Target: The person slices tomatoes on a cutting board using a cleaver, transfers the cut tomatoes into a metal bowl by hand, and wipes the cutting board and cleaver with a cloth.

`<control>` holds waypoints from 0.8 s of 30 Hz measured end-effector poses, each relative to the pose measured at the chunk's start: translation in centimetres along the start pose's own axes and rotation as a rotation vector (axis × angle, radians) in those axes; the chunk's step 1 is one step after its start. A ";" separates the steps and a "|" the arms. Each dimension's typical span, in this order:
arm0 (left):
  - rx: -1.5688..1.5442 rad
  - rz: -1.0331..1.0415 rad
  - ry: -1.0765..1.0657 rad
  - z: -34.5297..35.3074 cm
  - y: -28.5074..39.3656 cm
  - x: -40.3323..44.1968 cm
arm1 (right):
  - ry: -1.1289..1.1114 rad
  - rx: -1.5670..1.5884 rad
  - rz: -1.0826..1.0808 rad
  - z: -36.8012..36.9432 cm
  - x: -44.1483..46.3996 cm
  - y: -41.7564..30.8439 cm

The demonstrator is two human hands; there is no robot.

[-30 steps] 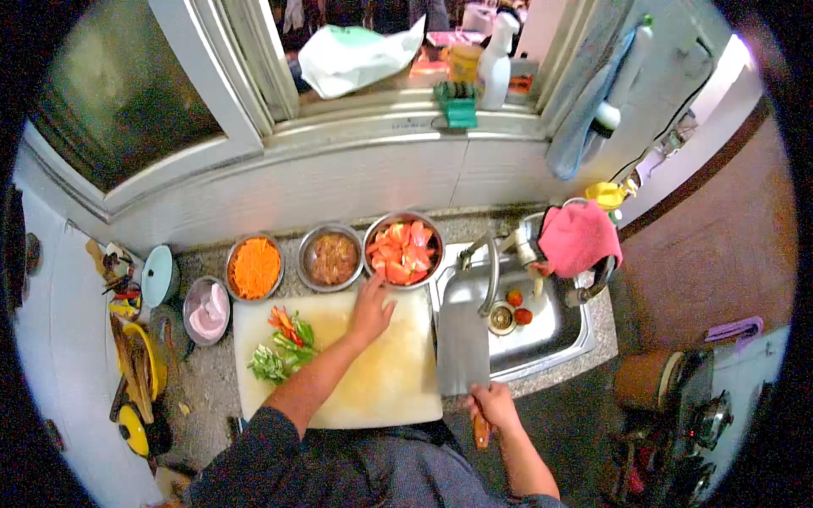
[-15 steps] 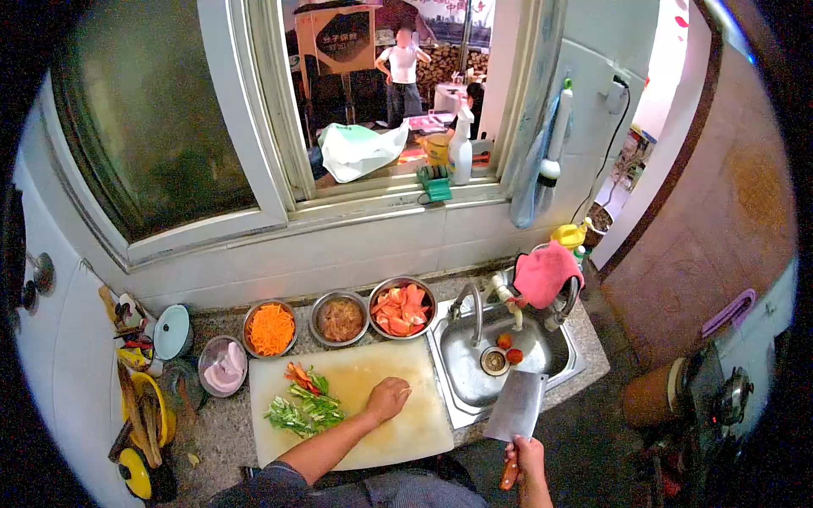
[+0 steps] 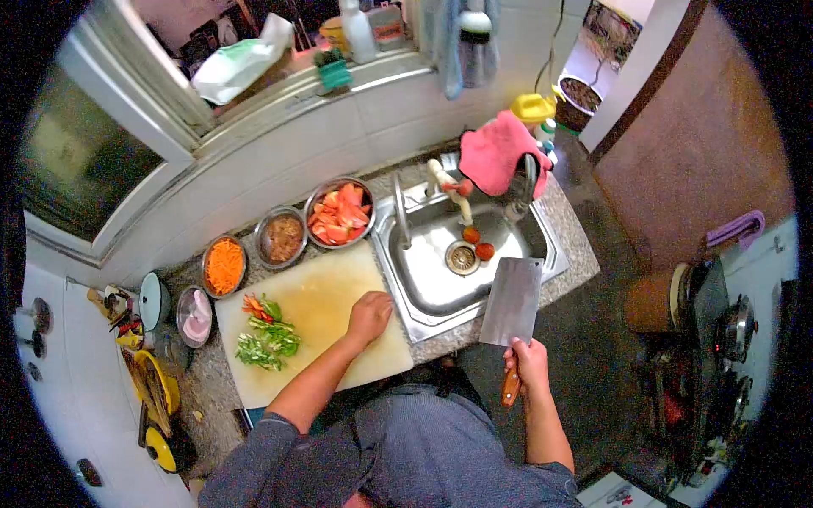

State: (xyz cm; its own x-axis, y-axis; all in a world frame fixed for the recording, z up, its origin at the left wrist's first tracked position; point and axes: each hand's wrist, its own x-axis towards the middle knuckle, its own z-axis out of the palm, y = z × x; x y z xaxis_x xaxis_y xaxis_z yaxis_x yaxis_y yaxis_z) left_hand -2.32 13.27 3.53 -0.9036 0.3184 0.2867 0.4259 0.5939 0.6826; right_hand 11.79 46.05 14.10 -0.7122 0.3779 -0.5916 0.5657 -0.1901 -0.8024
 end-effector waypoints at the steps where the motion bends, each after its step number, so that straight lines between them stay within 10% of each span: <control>1: -0.002 -0.008 -0.016 1.3 0.7 0.9 | 0.005 0.001 0.017 -1.1 0.1 -0.1; 12: 0.088 0.119 -0.308 20.3 2.2 15.6 | 0.054 -0.077 0.022 -10.7 2.4 -2.7; 16: 0.269 -0.136 -0.640 25.1 2.5 19.7 | 0.099 -0.087 0.083 -14.0 3.4 -1.5; 24: 0.118 -0.003 -0.514 31.9 -2.0 20.6 | 0.137 -0.060 0.089 -17.9 4.2 0.2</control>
State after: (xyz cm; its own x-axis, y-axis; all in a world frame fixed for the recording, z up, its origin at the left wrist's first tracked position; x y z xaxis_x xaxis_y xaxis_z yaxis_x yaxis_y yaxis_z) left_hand -20.28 42.18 -13.38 -0.7775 0.6205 -0.1023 0.4524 0.6650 0.5942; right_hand 16.33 63.84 12.90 -0.5976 0.4824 -0.6404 0.6503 -0.1756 -0.7391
